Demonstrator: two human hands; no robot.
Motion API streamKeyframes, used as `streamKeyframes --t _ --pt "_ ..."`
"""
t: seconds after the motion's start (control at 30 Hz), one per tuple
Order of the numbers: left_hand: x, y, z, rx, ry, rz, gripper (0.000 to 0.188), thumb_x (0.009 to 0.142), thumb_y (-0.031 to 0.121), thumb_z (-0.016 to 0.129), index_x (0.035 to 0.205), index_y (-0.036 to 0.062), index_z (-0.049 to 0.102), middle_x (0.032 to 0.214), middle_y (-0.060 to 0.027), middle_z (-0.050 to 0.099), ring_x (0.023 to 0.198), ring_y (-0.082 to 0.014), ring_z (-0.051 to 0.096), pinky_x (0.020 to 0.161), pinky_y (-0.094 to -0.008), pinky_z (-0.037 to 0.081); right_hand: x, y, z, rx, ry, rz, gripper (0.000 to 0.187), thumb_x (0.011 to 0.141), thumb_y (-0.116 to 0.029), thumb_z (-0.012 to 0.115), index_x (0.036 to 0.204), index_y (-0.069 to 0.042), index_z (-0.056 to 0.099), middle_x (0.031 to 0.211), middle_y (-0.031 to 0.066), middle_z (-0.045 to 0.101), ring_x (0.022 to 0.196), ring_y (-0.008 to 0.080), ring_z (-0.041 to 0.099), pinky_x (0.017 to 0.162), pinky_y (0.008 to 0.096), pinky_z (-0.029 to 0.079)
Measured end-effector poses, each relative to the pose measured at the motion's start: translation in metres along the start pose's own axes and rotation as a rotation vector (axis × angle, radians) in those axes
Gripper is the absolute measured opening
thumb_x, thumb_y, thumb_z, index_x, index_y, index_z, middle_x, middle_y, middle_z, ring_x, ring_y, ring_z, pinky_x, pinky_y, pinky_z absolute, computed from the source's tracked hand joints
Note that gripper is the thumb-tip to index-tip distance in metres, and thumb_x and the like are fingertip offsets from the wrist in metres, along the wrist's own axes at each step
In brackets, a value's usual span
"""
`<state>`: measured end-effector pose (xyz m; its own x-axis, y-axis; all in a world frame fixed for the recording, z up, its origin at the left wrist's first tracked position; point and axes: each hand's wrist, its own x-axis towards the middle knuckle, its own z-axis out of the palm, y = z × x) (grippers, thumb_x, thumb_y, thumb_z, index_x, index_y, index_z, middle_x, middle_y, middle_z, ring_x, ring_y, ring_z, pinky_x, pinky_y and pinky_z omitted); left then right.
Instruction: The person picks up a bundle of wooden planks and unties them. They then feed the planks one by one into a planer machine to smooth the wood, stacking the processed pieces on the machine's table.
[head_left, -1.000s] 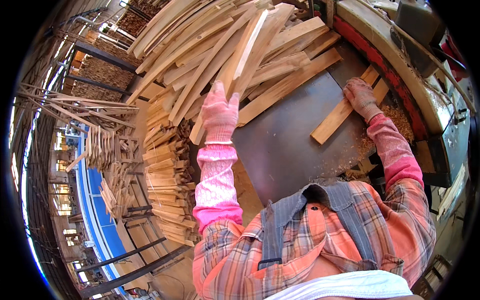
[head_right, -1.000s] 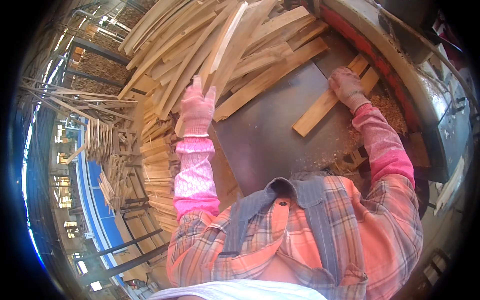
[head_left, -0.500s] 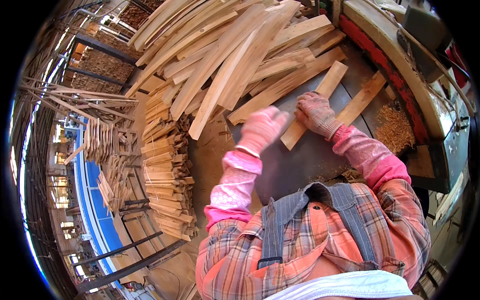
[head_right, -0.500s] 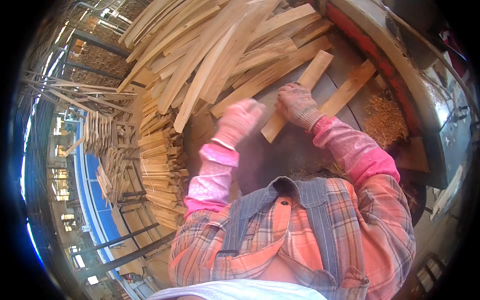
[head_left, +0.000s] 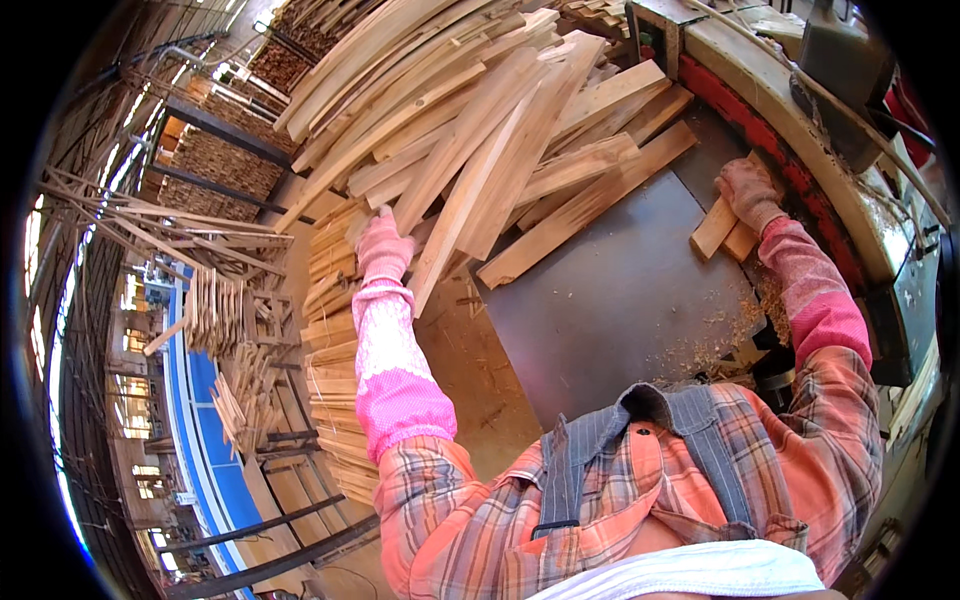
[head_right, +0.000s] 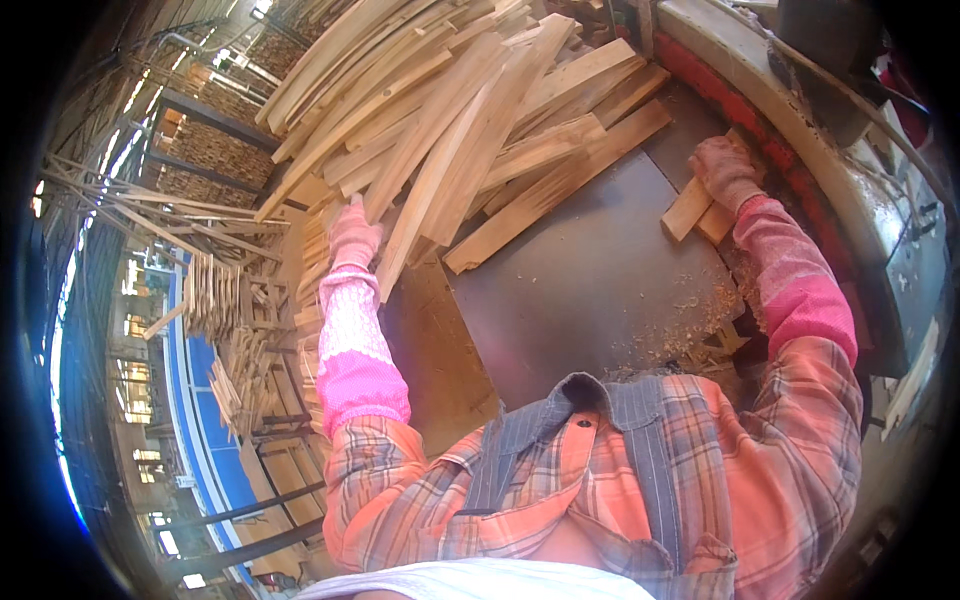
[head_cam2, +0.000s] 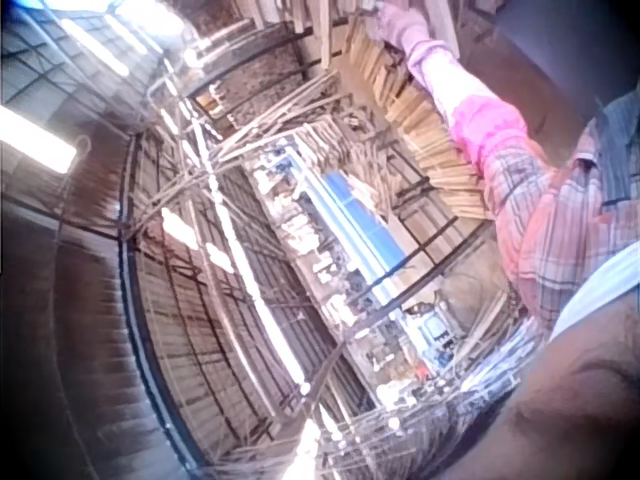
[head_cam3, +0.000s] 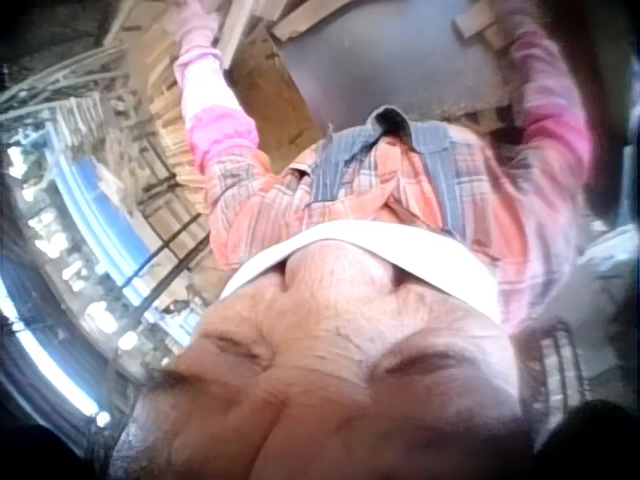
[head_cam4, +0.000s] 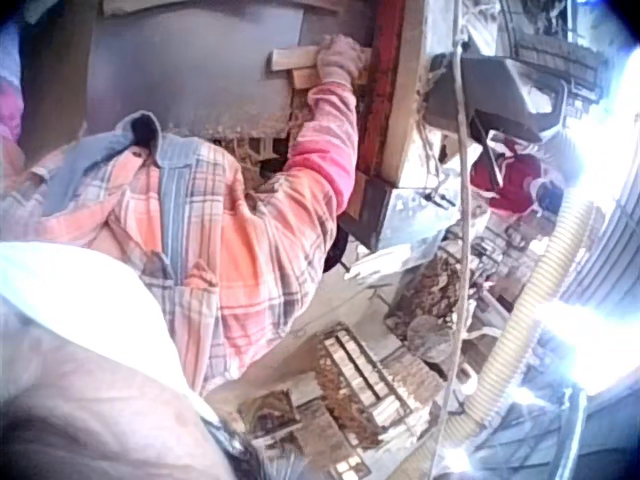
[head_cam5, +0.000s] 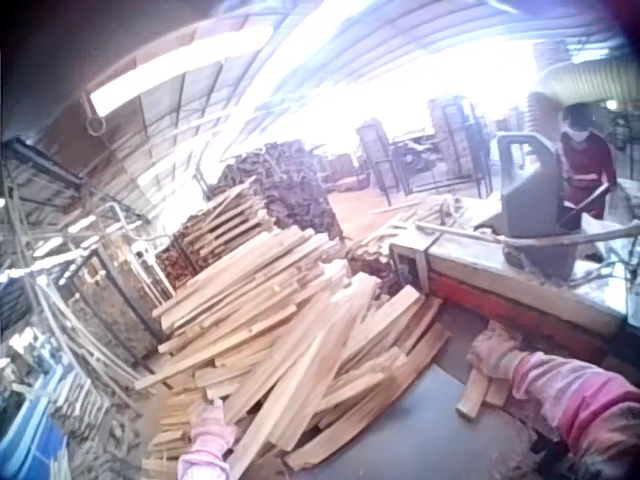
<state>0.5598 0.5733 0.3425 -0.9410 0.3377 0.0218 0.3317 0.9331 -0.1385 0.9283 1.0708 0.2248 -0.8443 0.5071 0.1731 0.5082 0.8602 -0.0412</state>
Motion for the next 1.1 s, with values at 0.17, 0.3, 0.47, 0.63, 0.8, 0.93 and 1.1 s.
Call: streamKeyframes --t 0.17,0.3,0.47,0.63,0.8,0.93,1.1 --pt "-0.020 0.004 -0.033 0.006 0.192 0.173 0.073 0.081 0.033 0.073 0.146 0.0078 0.051 0.131 -0.0209 0.065 0.120 -0.0390 0.064 0.100 -0.0460 0.052 0.015 0.033 0.002 -0.051 -0.065 0.253 0.025 0.094 -0.032 0.066 0.106 -0.010 0.069 0.112 0.0169 0.068 0.108 0.0387 0.065 0.092 0.0510 0.052" --pt "-0.077 0.033 -0.072 -0.120 0.228 0.221 0.073 0.082 0.028 0.074 0.147 0.0066 0.051 0.129 -0.0217 0.066 0.116 -0.0389 0.066 0.101 -0.0466 0.052 0.005 -0.004 -0.024 -0.051 -0.134 0.462 0.027 0.094 -0.031 0.065 0.112 -0.011 0.069 0.119 0.0144 0.068 0.111 0.0360 0.065 0.092 0.0511 0.054" --pt "-0.130 0.120 -0.079 -0.280 -0.090 0.321 0.069 0.083 0.028 0.074 0.145 0.0068 0.055 0.132 -0.0235 0.066 0.122 -0.0383 0.063 0.106 -0.0438 0.049 -0.042 -0.013 -0.001 0.059 -0.045 0.178 0.032 0.093 -0.029 0.066 0.120 -0.012 0.069 0.135 0.0082 0.063 0.129 0.0322 0.056 0.109 0.0478 0.044" --pt "-0.135 0.192 -0.036 -0.181 -0.451 0.304 0.061 0.085 0.033 0.074 0.136 0.0032 0.057 0.127 -0.0224 0.067 0.118 -0.0419 0.064 0.099 -0.0465 0.052 -0.071 -0.037 -0.011 0.121 -0.026 0.145 0.035 0.091 -0.028 0.068 0.121 -0.011 0.071 0.137 0.0080 0.064 0.131 0.0309 0.055 0.111 0.0469 0.041" --pt "-0.114 0.187 0.009 -0.551 -0.612 0.329 0.057 0.089 0.043 0.071 0.126 -0.0003 0.066 0.117 -0.0238 0.071 0.115 -0.0383 0.067 0.097 -0.0424 0.052 -0.092 -0.026 -0.008 0.185 0.045 0.134 0.028 0.088 -0.024 0.068 0.112 -0.011 0.073 0.128 0.0091 0.068 0.125 0.0308 0.059 0.107 0.0441 0.045" --pt "-0.091 0.172 0.020 -0.618 -0.590 0.335 0.064 0.090 0.047 0.072 0.125 -0.0060 0.066 0.116 -0.0226 0.073 0.113 -0.0324 0.069 0.098 -0.0384 0.051 -0.097 -0.055 -0.014 0.241 0.172 -0.022 0.024 0.083 -0.020 0.067 0.104 -0.012 0.074 0.119 0.0087 0.070 0.117 0.0310 0.063 0.100 0.0449 0.050" --pt "-0.081 0.169 0.029 -0.664 -0.590 0.344 0.061 0.090 0.043 0.074 0.127 -0.0055 0.066 0.117 -0.0218 0.073 0.111 -0.0314 0.069 0.097 -0.0380 0.051 -0.078 -0.150 -0.030 0.336 -0.027 -0.344 0.024 0.083 -0.020 0.066 0.103 -0.011 0.073 0.114 0.0069 0.070 0.113 0.0293 0.064 0.094 0.0444 0.051"
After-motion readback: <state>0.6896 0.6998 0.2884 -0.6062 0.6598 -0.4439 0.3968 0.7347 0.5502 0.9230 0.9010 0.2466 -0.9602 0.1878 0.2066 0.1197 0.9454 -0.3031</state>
